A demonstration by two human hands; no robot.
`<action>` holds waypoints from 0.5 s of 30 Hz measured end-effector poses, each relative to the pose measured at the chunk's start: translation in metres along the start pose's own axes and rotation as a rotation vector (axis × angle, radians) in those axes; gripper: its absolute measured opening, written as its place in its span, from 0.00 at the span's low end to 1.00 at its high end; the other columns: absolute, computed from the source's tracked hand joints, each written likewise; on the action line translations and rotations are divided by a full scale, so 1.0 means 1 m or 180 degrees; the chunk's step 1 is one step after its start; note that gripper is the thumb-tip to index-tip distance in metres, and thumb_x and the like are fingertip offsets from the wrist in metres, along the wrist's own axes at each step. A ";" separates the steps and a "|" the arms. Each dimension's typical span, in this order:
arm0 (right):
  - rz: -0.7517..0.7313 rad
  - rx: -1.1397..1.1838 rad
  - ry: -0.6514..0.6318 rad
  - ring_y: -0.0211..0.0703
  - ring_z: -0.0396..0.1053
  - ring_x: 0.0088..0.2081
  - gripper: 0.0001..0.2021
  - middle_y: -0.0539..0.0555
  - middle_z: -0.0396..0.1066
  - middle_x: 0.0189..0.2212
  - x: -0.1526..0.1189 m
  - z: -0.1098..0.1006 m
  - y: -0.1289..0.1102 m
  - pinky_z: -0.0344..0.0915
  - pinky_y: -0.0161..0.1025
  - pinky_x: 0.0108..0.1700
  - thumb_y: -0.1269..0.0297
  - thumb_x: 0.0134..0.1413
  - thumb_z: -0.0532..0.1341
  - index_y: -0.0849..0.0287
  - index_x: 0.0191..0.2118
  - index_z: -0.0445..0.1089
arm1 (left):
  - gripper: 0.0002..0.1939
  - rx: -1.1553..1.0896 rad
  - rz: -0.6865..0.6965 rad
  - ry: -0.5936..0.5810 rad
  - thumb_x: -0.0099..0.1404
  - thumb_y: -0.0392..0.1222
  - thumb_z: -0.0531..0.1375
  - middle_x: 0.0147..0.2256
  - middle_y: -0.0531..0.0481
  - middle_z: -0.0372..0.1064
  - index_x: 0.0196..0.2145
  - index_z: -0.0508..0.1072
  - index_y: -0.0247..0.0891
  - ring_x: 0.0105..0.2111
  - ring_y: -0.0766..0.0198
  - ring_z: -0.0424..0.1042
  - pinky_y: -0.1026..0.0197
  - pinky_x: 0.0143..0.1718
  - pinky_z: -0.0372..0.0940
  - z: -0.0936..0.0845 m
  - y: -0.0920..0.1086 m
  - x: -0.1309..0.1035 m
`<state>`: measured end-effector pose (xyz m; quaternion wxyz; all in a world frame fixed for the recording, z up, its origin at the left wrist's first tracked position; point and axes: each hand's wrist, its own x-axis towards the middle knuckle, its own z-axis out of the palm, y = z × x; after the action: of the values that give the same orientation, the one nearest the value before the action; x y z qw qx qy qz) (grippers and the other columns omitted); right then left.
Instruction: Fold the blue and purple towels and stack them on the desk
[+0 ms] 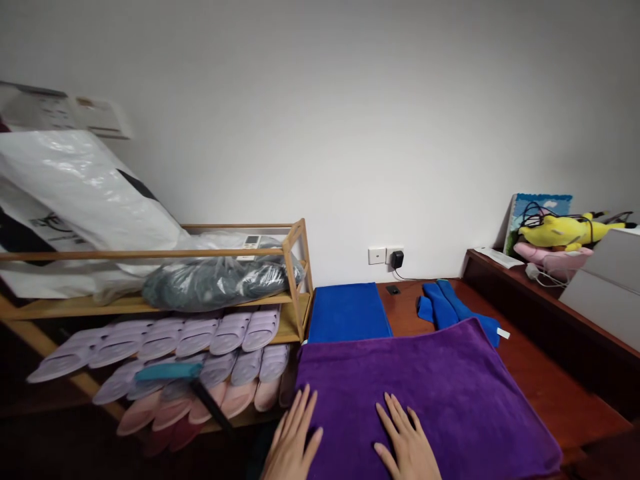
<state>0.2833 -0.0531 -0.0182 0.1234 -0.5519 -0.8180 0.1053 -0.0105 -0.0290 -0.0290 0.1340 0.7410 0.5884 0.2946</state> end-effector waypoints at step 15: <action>0.0504 -0.0401 0.0579 0.50 0.42 0.64 0.30 0.50 0.42 0.65 -0.013 0.003 0.053 0.48 0.56 0.62 0.45 0.58 0.48 0.42 0.64 0.41 | 0.28 0.0585 0.0384 -0.0247 0.66 0.41 0.49 0.64 0.53 0.41 0.62 0.49 0.53 0.63 0.56 0.45 0.49 0.57 0.56 0.009 -0.026 -0.037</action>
<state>0.3334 -0.0463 -0.0381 0.1534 -0.6287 -0.7623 0.0128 -0.0306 -0.0558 -0.0611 0.0702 0.7951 0.5616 0.2180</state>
